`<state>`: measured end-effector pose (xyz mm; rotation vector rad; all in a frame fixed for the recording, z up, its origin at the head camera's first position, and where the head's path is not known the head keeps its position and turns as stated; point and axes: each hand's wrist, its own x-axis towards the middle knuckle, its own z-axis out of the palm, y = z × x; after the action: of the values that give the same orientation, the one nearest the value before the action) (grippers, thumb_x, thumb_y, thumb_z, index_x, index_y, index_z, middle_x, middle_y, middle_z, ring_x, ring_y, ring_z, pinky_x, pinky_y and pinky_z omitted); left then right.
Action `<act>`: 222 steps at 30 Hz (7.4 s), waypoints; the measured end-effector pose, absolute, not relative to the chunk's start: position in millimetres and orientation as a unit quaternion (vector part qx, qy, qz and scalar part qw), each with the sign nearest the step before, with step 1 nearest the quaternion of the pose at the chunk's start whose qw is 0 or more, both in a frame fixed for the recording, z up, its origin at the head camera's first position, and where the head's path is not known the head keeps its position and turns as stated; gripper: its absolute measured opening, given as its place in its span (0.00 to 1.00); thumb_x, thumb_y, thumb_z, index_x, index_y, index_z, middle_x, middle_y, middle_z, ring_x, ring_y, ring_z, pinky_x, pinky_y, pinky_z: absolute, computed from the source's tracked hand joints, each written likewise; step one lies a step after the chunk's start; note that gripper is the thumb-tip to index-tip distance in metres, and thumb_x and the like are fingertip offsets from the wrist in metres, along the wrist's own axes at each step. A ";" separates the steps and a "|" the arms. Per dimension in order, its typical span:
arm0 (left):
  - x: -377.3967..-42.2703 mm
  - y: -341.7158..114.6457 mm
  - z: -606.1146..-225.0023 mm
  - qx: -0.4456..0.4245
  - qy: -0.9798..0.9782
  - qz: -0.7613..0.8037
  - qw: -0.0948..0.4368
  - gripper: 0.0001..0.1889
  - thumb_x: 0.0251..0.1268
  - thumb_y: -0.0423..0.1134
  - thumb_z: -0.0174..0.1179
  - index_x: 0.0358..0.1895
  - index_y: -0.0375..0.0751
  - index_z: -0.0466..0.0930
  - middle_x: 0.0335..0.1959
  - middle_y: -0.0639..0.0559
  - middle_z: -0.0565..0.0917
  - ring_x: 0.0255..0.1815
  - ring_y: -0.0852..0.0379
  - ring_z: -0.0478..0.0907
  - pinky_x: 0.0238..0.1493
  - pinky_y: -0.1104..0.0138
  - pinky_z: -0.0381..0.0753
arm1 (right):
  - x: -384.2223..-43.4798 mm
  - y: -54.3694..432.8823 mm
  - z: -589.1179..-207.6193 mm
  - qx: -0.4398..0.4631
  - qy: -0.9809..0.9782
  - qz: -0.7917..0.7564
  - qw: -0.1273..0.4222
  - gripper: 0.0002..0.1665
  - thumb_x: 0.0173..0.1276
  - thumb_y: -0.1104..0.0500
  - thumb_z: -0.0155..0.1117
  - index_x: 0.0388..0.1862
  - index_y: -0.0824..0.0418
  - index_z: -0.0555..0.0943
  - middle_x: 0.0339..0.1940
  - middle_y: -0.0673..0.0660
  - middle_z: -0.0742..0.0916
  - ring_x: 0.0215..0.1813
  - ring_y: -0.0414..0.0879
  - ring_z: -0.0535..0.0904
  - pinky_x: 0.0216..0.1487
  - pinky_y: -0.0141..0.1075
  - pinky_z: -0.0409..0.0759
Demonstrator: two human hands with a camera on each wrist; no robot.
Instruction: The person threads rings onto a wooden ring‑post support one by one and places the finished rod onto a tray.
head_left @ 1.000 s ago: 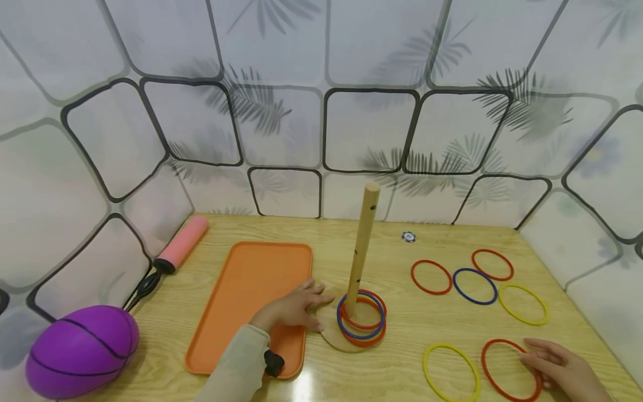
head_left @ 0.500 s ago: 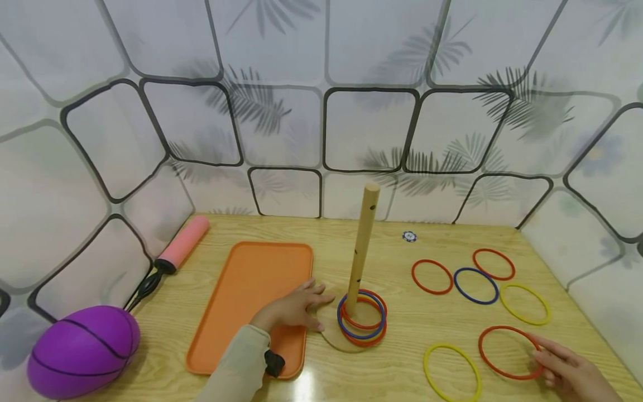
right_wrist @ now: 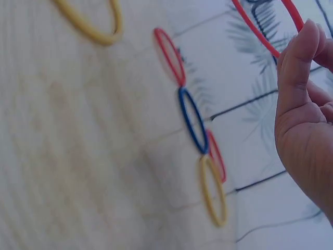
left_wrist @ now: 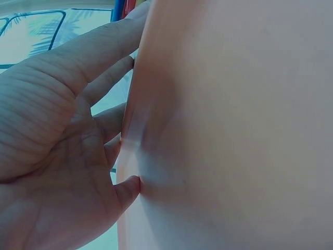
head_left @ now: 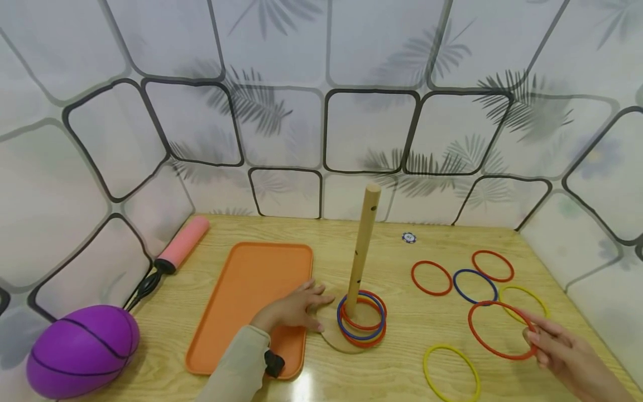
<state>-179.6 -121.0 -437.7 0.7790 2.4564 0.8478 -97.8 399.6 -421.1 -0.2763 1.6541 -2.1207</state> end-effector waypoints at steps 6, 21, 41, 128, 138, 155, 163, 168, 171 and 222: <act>-179.7 -120.7 -438.1 0.280 0.887 0.298 0.215 0.36 0.54 0.44 0.69 0.69 0.45 0.67 0.74 0.41 0.55 0.75 0.39 0.36 0.69 0.42 0.44 | -107.2 382.3 -397.8 -0.168 0.611 -0.749 0.193 0.33 0.76 0.72 0.31 0.67 0.45 0.72 0.43 0.45 0.79 0.29 0.35 0.77 0.30 0.31 0.75; -178.3 -120.5 -433.8 0.281 0.883 0.307 0.217 0.35 0.55 0.42 0.69 0.68 0.43 0.68 0.73 0.38 0.56 0.75 0.38 0.36 0.69 0.43 0.44 | -137.1 334.1 -330.9 -0.281 0.575 -0.741 0.204 0.34 0.73 0.77 0.28 0.71 0.56 0.66 0.47 0.50 0.81 0.30 0.36 0.78 0.32 0.30 0.79; -180.6 -120.3 -433.9 0.290 0.886 0.296 0.208 0.36 0.53 0.42 0.70 0.67 0.42 0.69 0.72 0.37 0.58 0.74 0.35 0.39 0.69 0.41 0.44 | -175.7 263.0 -229.8 -0.294 0.541 -0.767 0.183 0.29 0.73 0.76 0.32 0.67 0.65 0.70 0.35 0.59 0.82 0.25 0.38 0.79 0.26 0.27 0.77; -179.7 -120.6 -436.7 0.280 0.884 0.308 0.211 0.36 0.53 0.43 0.70 0.67 0.43 0.69 0.73 0.39 0.57 0.75 0.38 0.38 0.69 0.42 0.44 | -160.3 198.8 -445.7 -0.081 0.530 -0.777 0.330 0.20 0.72 0.66 0.51 0.57 0.48 0.78 0.35 0.51 0.84 0.28 0.36 0.77 0.32 0.26 0.79; -179.9 -120.1 -436.7 0.286 0.885 0.305 0.205 0.36 0.53 0.42 0.70 0.67 0.42 0.69 0.72 0.37 0.58 0.75 0.37 0.38 0.69 0.43 0.45 | -150.0 238.0 -451.2 -0.088 0.494 -0.797 0.337 0.23 0.75 0.67 0.43 0.56 0.48 0.81 0.39 0.52 0.85 0.31 0.36 0.78 0.34 0.27 0.79; -179.9 -120.1 -436.2 0.280 0.884 0.307 0.214 0.36 0.53 0.42 0.69 0.68 0.44 0.68 0.73 0.39 0.57 0.75 0.38 0.37 0.69 0.43 0.44 | -123.1 310.0 -453.0 -0.105 0.566 -0.749 0.327 0.24 0.76 0.66 0.43 0.58 0.45 0.79 0.43 0.49 0.85 0.34 0.37 0.78 0.40 0.31 0.80; -181.5 -120.2 -437.0 0.288 0.884 0.301 0.212 0.36 0.53 0.42 0.70 0.68 0.43 0.68 0.73 0.38 0.57 0.75 0.37 0.38 0.69 0.42 0.45 | -112.4 331.7 -460.2 -0.086 0.618 -0.713 0.322 0.25 0.76 0.64 0.44 0.56 0.38 0.80 0.42 0.45 0.83 0.34 0.37 0.77 0.40 0.32 0.80; -181.3 -119.7 -436.8 0.285 0.885 0.298 0.215 0.36 0.54 0.43 0.69 0.68 0.45 0.68 0.73 0.39 0.56 0.75 0.38 0.37 0.69 0.43 0.45 | -108.7 339.2 -462.8 -0.082 0.640 -0.691 0.326 0.24 0.76 0.64 0.45 0.55 0.38 0.79 0.36 0.46 0.81 0.33 0.37 0.75 0.38 0.31 0.79; -181.0 -119.8 -437.1 0.286 0.885 0.298 0.214 0.36 0.54 0.43 0.69 0.68 0.44 0.68 0.73 0.40 0.57 0.75 0.38 0.37 0.69 0.42 0.45 | -107.5 340.1 -463.9 -0.081 0.671 -0.668 0.311 0.23 0.75 0.64 0.47 0.54 0.36 0.79 0.33 0.46 0.81 0.30 0.36 0.73 0.34 0.29 0.77; -177.5 -120.1 -431.8 0.280 0.879 0.318 0.220 0.35 0.54 0.42 0.69 0.68 0.43 0.68 0.73 0.38 0.56 0.75 0.38 0.37 0.68 0.40 0.44 | -109.3 330.2 -459.5 -0.057 0.687 -0.658 0.303 0.10 0.73 0.61 0.50 0.37 0.53 0.80 0.24 0.43 0.79 0.21 0.31 0.72 0.24 0.24 0.72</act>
<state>-177.5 -120.1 -431.8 0.7735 2.4312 0.8795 -109.3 330.2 -459.5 -0.1520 1.8224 -1.7439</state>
